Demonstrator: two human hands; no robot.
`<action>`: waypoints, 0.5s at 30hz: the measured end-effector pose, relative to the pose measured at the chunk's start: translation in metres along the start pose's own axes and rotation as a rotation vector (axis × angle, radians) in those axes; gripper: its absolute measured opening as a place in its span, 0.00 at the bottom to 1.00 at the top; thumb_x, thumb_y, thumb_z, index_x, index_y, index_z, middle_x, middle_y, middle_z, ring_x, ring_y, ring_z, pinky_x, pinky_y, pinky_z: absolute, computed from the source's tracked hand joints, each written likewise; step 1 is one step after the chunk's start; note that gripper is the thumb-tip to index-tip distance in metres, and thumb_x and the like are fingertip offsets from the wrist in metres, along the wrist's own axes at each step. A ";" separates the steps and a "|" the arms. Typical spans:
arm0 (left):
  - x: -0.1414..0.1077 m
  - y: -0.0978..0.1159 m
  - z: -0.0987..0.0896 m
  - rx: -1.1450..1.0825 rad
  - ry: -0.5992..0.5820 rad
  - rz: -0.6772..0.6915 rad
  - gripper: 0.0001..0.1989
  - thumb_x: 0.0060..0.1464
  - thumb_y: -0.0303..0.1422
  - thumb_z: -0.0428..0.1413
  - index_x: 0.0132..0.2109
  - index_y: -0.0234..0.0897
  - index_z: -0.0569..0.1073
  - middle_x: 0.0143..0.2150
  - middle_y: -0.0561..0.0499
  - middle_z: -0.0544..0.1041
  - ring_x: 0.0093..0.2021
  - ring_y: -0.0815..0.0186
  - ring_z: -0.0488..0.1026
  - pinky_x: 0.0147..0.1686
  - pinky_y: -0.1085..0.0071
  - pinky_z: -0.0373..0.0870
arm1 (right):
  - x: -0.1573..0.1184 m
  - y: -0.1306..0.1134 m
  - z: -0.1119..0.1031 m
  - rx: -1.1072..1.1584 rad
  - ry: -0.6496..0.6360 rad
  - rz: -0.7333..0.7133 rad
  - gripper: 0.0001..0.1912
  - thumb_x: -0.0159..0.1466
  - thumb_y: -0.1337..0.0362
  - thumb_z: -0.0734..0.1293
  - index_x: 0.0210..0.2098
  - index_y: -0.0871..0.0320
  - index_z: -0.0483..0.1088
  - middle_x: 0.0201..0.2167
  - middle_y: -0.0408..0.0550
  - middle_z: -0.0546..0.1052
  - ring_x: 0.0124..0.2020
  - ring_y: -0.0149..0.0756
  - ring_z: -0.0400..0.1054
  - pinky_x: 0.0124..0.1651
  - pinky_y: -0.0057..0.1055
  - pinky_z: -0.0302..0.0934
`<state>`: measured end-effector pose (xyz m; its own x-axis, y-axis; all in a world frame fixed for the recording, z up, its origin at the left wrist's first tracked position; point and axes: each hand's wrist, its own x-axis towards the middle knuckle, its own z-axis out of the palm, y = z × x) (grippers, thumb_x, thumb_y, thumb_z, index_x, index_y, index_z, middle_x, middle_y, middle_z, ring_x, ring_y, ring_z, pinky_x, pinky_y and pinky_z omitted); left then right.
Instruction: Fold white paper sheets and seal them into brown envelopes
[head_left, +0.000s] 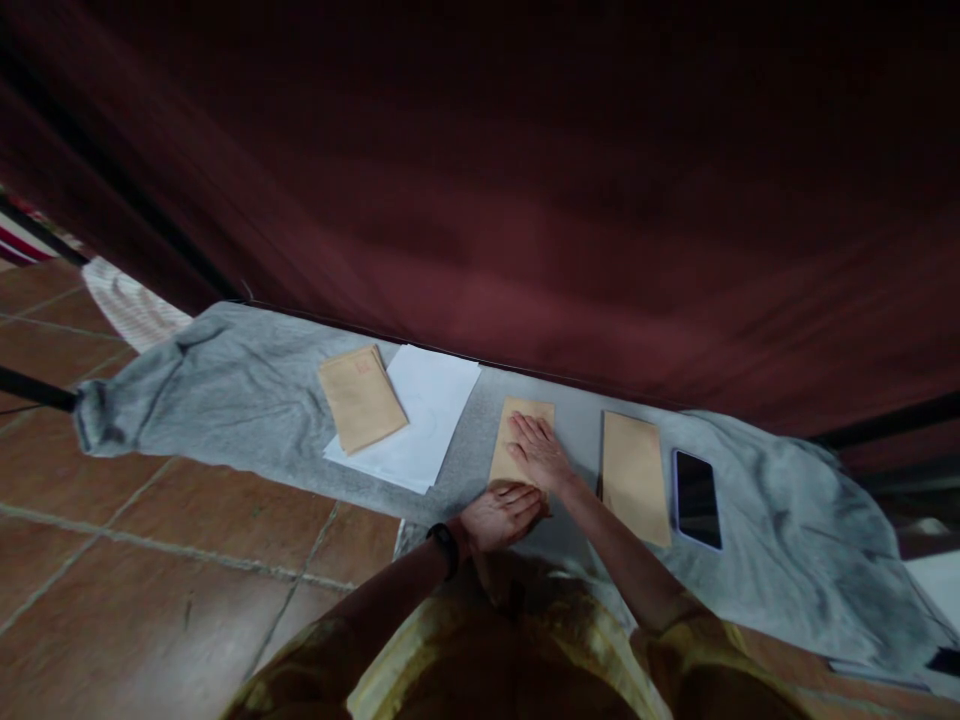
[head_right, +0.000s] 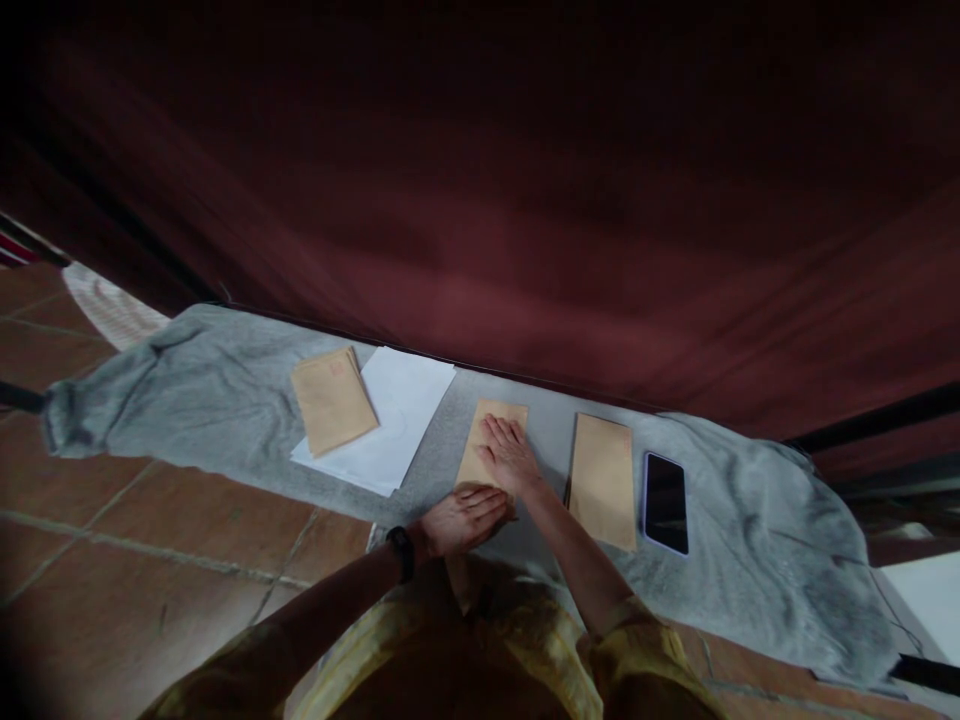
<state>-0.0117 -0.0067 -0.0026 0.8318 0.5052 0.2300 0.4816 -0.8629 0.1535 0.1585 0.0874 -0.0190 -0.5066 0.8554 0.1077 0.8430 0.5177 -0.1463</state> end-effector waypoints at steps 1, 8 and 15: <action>0.000 0.000 0.001 0.003 0.014 -0.001 0.19 0.67 0.31 0.50 0.61 0.35 0.71 0.62 0.43 0.75 0.63 0.62 0.71 0.63 0.66 0.66 | -0.002 -0.001 -0.001 0.002 -0.008 -0.010 0.30 0.75 0.55 0.51 0.73 0.60 0.50 0.74 0.51 0.52 0.74 0.41 0.46 0.75 0.46 0.36; -0.001 -0.001 0.009 0.043 0.067 0.015 0.16 0.64 0.30 0.52 0.56 0.33 0.74 0.57 0.44 0.79 0.59 0.61 0.74 0.61 0.65 0.67 | -0.018 -0.008 -0.008 0.053 -0.087 -0.062 0.29 0.76 0.55 0.48 0.74 0.57 0.47 0.74 0.47 0.50 0.74 0.37 0.44 0.76 0.45 0.37; 0.000 0.001 0.004 0.065 0.104 0.036 0.14 0.63 0.29 0.53 0.54 0.35 0.74 0.53 0.46 0.81 0.55 0.62 0.75 0.61 0.63 0.67 | -0.036 -0.017 -0.015 0.140 -0.141 -0.057 0.27 0.76 0.59 0.47 0.73 0.53 0.49 0.74 0.45 0.52 0.74 0.35 0.45 0.75 0.44 0.41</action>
<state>-0.0101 -0.0074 -0.0059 0.8172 0.4699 0.3336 0.4717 -0.8780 0.0812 0.1652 0.0481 -0.0052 -0.5816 0.8133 -0.0176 0.7836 0.5543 -0.2805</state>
